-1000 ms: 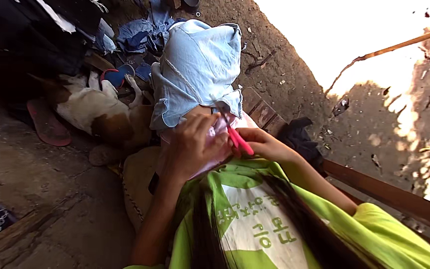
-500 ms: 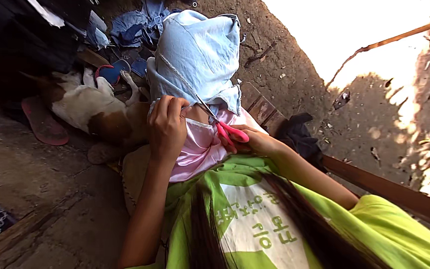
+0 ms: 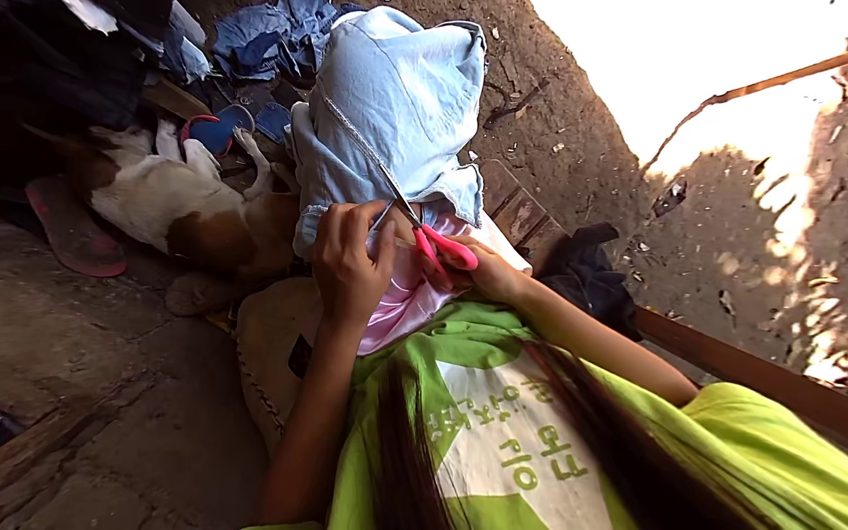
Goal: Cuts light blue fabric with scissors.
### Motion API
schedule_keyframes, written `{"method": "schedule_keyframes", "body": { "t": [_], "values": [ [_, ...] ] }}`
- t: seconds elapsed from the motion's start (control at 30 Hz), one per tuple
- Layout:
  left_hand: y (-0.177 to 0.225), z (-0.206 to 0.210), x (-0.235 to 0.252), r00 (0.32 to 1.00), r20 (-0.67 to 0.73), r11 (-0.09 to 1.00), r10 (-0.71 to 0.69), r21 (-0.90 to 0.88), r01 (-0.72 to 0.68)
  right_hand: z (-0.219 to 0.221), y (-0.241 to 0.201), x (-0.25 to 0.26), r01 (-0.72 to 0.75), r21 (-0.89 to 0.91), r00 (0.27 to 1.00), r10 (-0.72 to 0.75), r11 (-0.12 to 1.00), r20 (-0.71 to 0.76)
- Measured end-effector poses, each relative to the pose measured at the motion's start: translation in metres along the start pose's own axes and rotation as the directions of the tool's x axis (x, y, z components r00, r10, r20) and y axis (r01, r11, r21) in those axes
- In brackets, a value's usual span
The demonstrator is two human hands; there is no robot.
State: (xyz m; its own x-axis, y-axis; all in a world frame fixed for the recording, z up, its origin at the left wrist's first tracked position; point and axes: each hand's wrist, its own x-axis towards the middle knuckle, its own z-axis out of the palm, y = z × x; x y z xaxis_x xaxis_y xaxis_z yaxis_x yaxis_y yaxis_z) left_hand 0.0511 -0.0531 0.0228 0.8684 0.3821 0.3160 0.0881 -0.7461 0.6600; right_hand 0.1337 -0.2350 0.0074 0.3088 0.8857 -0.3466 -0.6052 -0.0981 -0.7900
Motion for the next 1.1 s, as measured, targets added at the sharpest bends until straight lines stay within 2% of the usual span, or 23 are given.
{"method": "schedule_keyframes", "body": {
  "t": [0.27, 0.4, 0.6, 0.7, 0.97, 1.1],
  "values": [
    [-0.003, 0.009, 0.0, 0.993, -0.115, 0.998, 0.008, -0.058, -0.015, 0.001, 0.003, -0.001, 0.057, -0.076, 0.998, -0.057, 0.995, 0.004],
    [-0.005, 0.011, 0.001, 0.985, -0.172, 0.994, 0.031, -0.096, -0.048, 0.0, 0.003, -0.001, 0.034, -0.091, 0.999, -0.034, 0.995, -0.001],
    [-0.006, 0.012, 0.0, 0.981, -0.191, 0.991, 0.023, -0.126, -0.048, 0.001, 0.003, -0.003, 0.099, -0.109, 0.995, -0.098, 0.989, 0.013],
    [-0.006, 0.011, 0.0, 0.982, -0.188, 0.989, 0.015, -0.139, -0.042, 0.003, 0.003, -0.004, 0.082, -0.116, 0.997, -0.082, 0.99, 0.001],
    [-0.005, 0.011, 0.0, 0.986, -0.166, 0.99, 0.016, -0.137, -0.039, 0.009, 0.006, -0.003, 0.14, -0.221, 0.988, -0.152, 0.965, -0.037],
    [-0.004, 0.011, 0.001, 0.987, -0.163, 0.99, 0.014, -0.138, -0.037, 0.011, 0.005, -0.001, 0.107, -0.202, 0.99, -0.122, 0.973, -0.063]
  ]
}}
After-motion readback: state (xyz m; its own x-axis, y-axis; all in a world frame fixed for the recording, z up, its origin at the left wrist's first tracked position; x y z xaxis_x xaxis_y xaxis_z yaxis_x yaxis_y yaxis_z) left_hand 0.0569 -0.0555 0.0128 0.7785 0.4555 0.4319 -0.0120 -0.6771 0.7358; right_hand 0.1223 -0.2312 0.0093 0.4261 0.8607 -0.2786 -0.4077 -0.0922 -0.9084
